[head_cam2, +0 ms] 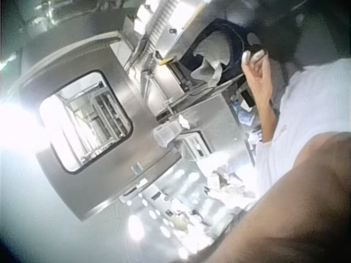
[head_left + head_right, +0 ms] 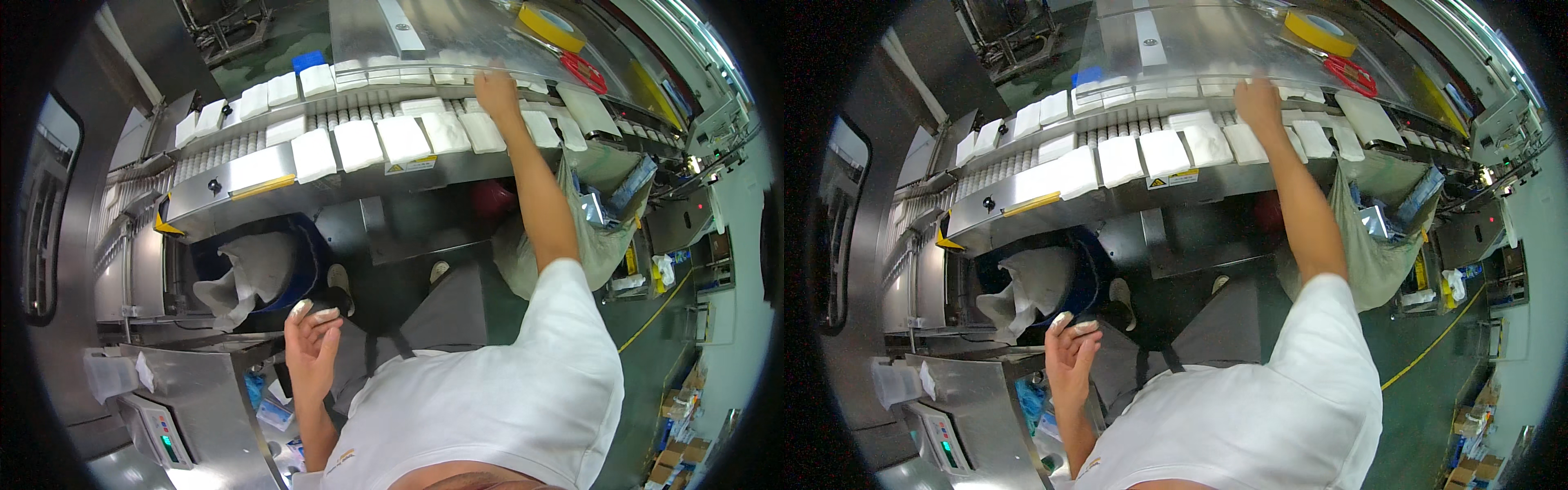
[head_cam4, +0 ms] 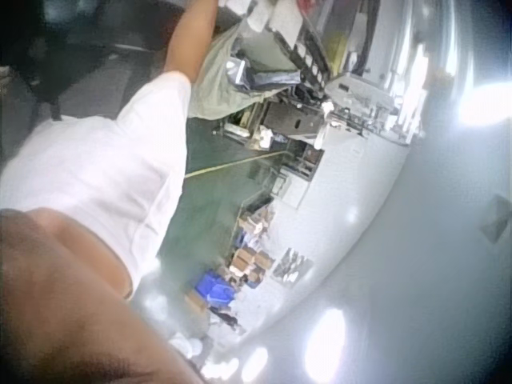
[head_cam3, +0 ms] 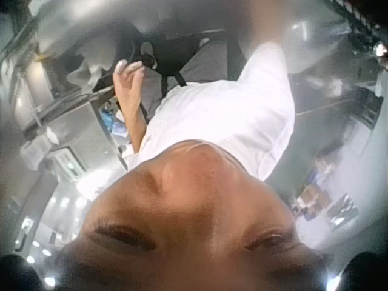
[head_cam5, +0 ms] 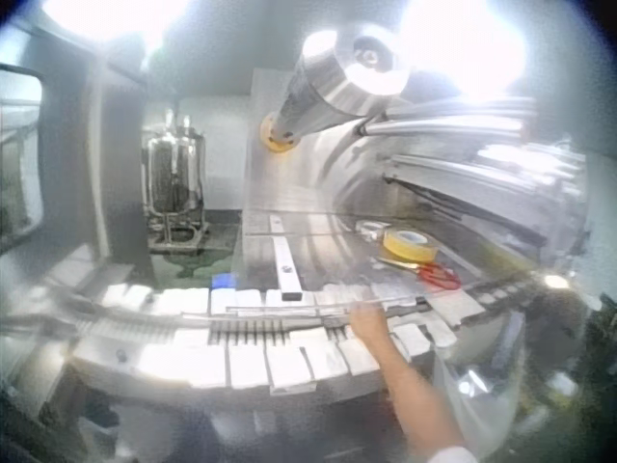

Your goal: The person takes white rectangular items from a stack, weighs some on a digital scale, and places them into slots on a moving conveyor belt.

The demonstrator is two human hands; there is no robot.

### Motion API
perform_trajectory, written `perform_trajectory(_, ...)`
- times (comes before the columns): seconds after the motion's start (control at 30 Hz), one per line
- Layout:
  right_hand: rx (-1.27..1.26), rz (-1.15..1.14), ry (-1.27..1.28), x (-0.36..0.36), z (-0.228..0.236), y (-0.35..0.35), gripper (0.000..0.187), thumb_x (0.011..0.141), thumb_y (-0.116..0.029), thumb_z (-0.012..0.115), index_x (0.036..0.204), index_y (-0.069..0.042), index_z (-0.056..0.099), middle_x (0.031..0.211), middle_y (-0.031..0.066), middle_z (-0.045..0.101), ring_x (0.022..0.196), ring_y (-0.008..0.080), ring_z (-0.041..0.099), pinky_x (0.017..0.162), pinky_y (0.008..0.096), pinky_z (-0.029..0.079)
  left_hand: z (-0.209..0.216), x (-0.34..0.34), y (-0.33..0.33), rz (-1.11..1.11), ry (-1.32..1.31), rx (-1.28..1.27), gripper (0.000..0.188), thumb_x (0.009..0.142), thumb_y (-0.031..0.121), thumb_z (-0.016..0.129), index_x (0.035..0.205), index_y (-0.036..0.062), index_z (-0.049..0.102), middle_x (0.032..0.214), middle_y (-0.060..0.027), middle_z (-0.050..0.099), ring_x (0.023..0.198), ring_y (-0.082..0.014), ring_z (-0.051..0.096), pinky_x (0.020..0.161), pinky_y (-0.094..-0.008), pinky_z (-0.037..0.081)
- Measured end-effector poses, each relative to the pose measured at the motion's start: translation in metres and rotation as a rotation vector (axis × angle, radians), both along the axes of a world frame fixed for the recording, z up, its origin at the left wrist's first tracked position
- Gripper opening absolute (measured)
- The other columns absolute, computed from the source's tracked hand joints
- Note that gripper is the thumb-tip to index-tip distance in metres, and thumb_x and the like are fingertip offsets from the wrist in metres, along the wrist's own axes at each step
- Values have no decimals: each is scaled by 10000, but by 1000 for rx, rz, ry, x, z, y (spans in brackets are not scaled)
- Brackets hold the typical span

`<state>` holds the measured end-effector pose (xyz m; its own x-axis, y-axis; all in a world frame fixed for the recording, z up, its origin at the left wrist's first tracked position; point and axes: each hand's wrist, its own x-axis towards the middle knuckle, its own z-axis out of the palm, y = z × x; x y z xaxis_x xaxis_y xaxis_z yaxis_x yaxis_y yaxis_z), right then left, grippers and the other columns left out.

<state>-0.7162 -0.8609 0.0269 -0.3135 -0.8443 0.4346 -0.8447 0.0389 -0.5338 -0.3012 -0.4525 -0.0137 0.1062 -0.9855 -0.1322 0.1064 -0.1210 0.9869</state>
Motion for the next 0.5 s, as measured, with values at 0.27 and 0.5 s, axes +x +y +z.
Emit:
perform_trajectory(0.27,178,852,-351,170,-22,237,444,957,-64,689,1385,9,598,1273,130,685,1151,218,646,1003,360,518,36,47,126,-38,-479,3,663,923,81,771,1502,36,452,1317,-132,684,1198,-240,680,1008,-382,561)
perform_trajectory(0.5,587,1247,-456,229,-72,290,337,1088,-133,552,1387,20,584,1177,136,707,914,158,686,769,262,550,51,94,269,690,-759,116,325,912,25,680,1233,30,635,1189,-129,708,1081,-264,705,938,-389,565)
